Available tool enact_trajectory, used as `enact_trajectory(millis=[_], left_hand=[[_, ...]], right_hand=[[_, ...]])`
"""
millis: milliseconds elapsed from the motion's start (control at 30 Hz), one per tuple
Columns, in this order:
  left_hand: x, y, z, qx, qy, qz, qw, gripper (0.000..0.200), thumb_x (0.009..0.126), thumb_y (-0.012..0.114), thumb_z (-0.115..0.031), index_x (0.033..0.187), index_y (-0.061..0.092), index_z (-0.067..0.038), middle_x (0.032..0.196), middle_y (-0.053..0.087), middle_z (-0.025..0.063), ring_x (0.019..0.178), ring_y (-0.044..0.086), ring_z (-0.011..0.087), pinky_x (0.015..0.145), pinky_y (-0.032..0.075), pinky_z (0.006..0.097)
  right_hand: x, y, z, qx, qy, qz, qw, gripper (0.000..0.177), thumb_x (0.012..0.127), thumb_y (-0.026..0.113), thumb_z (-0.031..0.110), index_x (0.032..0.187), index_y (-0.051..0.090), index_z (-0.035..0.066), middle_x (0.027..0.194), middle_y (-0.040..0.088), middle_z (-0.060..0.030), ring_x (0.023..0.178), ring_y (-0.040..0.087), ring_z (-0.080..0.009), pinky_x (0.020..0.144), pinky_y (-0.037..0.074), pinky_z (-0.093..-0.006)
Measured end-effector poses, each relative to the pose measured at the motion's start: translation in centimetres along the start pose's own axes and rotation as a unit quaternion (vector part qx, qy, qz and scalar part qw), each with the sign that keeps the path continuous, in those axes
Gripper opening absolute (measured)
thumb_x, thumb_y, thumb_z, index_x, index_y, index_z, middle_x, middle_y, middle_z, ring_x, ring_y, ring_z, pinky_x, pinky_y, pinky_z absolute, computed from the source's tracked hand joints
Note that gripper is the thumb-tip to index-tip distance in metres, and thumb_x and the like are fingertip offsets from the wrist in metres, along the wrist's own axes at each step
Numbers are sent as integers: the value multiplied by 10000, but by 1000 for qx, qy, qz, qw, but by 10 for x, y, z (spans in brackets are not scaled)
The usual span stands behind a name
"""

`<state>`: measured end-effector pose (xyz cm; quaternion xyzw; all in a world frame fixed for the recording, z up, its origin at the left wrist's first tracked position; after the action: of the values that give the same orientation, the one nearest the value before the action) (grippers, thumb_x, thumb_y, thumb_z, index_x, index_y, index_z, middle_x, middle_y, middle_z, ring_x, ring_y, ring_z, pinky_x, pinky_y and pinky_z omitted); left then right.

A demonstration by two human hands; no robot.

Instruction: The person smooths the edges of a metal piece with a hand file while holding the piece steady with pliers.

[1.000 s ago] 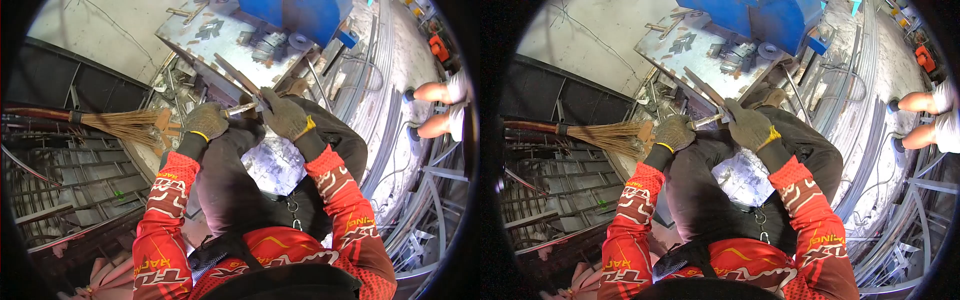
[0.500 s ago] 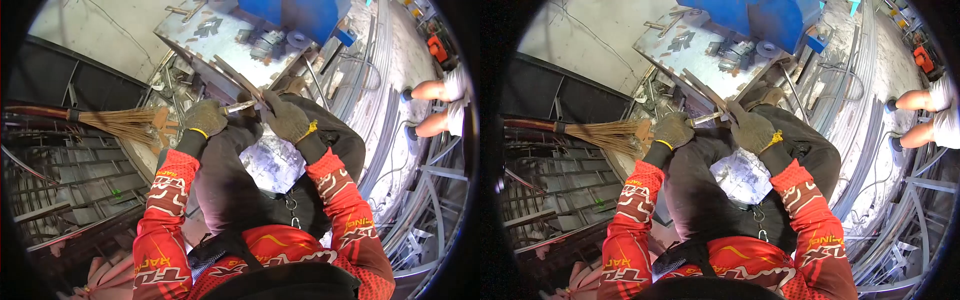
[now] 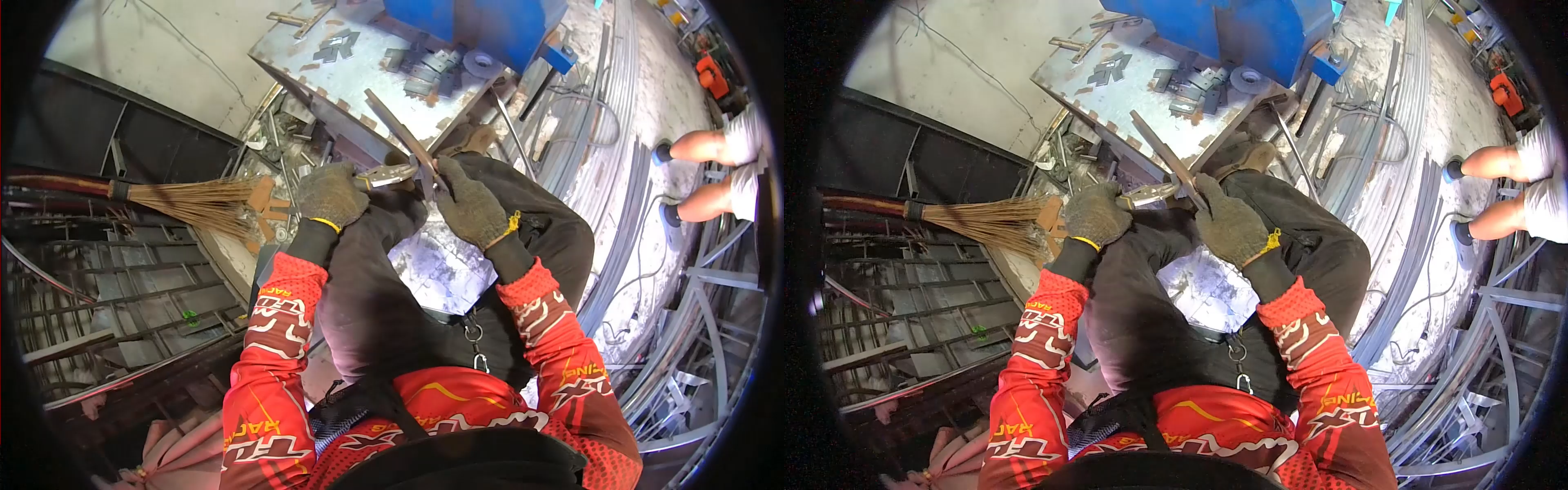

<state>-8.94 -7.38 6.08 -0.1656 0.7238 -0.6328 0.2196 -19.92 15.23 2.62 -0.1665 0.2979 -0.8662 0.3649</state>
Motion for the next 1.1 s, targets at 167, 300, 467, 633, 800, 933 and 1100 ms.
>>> enact_trajectory(millis=[167,300,467,633,800,933,1100], left_hand=[[-2,2,3,8,-5,-31,999,266,730,720,-303,897,719,-96,928,730,194,924,704,401,822,552,521],[-1,5,3,-8,10,-37,999,311,729,748,-300,990,775,-131,977,735,194,970,696,405,844,555,516],[-9,-12,-6,3,35,-93,995,256,749,732,-321,863,707,-93,869,717,182,888,702,397,776,541,527],[-9,-3,-1,21,36,-107,993,274,751,736,-342,860,709,-92,858,717,179,869,699,399,765,531,529],[-4,1,2,7,30,-70,997,274,762,731,-352,864,719,-98,876,724,175,895,701,387,782,527,530],[-4,0,2,1,24,-73,997,270,774,724,-359,879,735,-110,905,735,175,919,705,381,805,533,521],[-4,-4,-1,15,1,-44,999,275,791,713,-361,915,752,-118,937,742,173,952,707,379,837,545,502]], right_hand=[[-58,-13,1,16,46,19,999,525,943,554,189,1453,450,120,963,701,-312,887,674,-533,800,522,-631],[-64,-11,1,14,10,-24,1000,535,926,573,178,1439,455,87,999,696,-314,940,655,-550,841,503,-633],[19,6,7,57,58,21,996,444,963,561,249,1378,479,117,1018,694,-314,986,653,-537,868,497,-609],[-9,-27,25,74,77,2,994,492,989,571,315,1430,443,138,1025,698,-312,979,657,-538,839,508,-604],[-74,-18,9,38,32,-58,997,586,951,604,225,1502,423,139,1181,682,-287,1005,670,-510,869,533,-563],[-51,6,17,-32,58,6,998,570,945,587,208,1488,426,145,1124,699,-268,944,686,-493,816,550,-571],[12,16,11,-7,28,-21,999,511,951,572,215,1446,464,145,1010,704,-296,855,683,-514,756,534,-621]])
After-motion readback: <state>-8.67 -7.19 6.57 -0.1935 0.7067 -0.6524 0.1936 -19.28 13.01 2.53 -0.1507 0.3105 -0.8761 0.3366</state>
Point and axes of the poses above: each hand's wrist, its own x-axis towards the middle knuckle, its own y-axis out of the palm, z = x × y, the point moved 5 cm from there along x, towards the middle knuckle
